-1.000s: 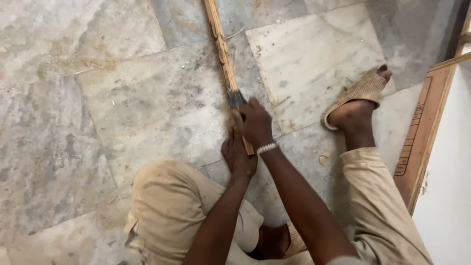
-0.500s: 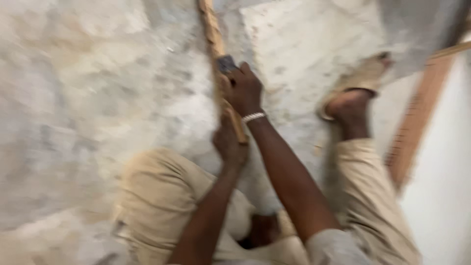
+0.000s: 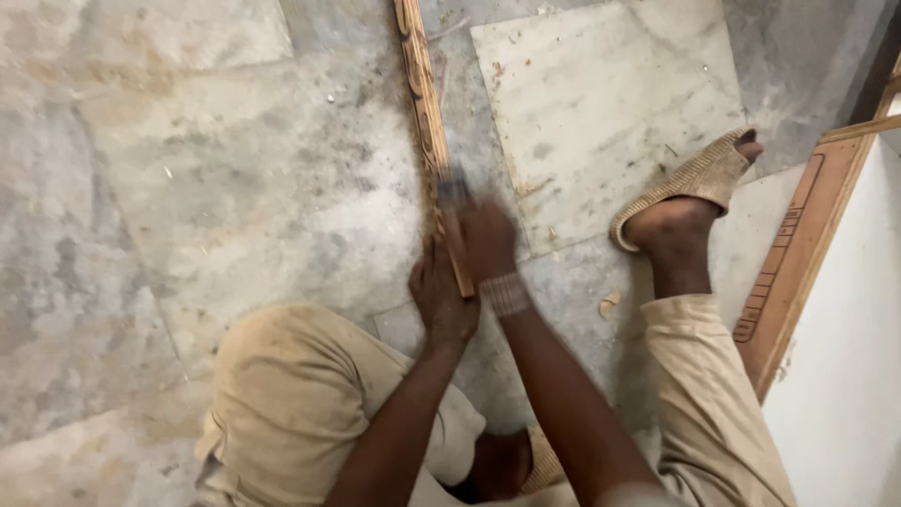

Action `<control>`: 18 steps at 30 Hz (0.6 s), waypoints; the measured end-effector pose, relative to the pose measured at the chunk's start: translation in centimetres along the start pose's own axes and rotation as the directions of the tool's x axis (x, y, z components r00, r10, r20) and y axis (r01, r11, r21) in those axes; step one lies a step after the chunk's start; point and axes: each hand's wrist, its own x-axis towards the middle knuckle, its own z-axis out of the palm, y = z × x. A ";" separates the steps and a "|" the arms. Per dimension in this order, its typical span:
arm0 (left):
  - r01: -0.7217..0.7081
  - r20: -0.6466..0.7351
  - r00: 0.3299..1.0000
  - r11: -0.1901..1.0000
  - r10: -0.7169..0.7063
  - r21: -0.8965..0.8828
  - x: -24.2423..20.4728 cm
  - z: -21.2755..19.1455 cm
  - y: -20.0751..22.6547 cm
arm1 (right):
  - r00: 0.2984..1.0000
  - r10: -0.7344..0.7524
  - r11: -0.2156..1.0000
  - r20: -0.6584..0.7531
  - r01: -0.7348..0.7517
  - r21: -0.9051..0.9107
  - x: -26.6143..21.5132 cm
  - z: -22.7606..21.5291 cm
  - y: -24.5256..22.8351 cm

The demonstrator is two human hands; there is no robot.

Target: The person sands the edge of a long wooden piece using a small handheld sanding block, moving it back and forth along the length and ends.

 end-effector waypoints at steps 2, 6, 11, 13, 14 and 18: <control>-0.056 -0.096 0.994 0.998 0.053 -0.035 -0.2 -0.5 1.2 | 0.975 0.208 0.969 -0.077 -0.195 0.150 11.2 4.4 1.4; -0.088 -0.074 0.993 0.996 0.090 0.030 0.7 -3.0 1.7 | 0.986 0.087 0.988 -0.140 -0.068 0.135 15.1 2.2 -0.3; -0.141 -0.168 0.977 0.989 0.131 -0.052 0.1 -1.4 0.6 | 0.992 0.080 0.996 0.101 -0.084 0.035 -2.7 -4.3 -3.0; -0.206 -0.250 0.950 0.977 0.188 -0.047 0.2 -0.4 0.2 | 0.984 0.122 0.988 0.128 -0.132 0.073 -9.5 -8.4 -5.9; -0.153 -0.244 0.956 0.987 0.161 0.054 0.4 0.1 0.2 | 0.984 0.122 0.989 0.128 -0.132 0.069 -10.1 -8.9 -5.9; -0.167 -0.214 0.960 0.983 0.179 0.071 -0.5 -0.7 0.8 | 0.993 0.028 0.999 0.117 -0.024 -0.033 -4.2 -4.3 -2.6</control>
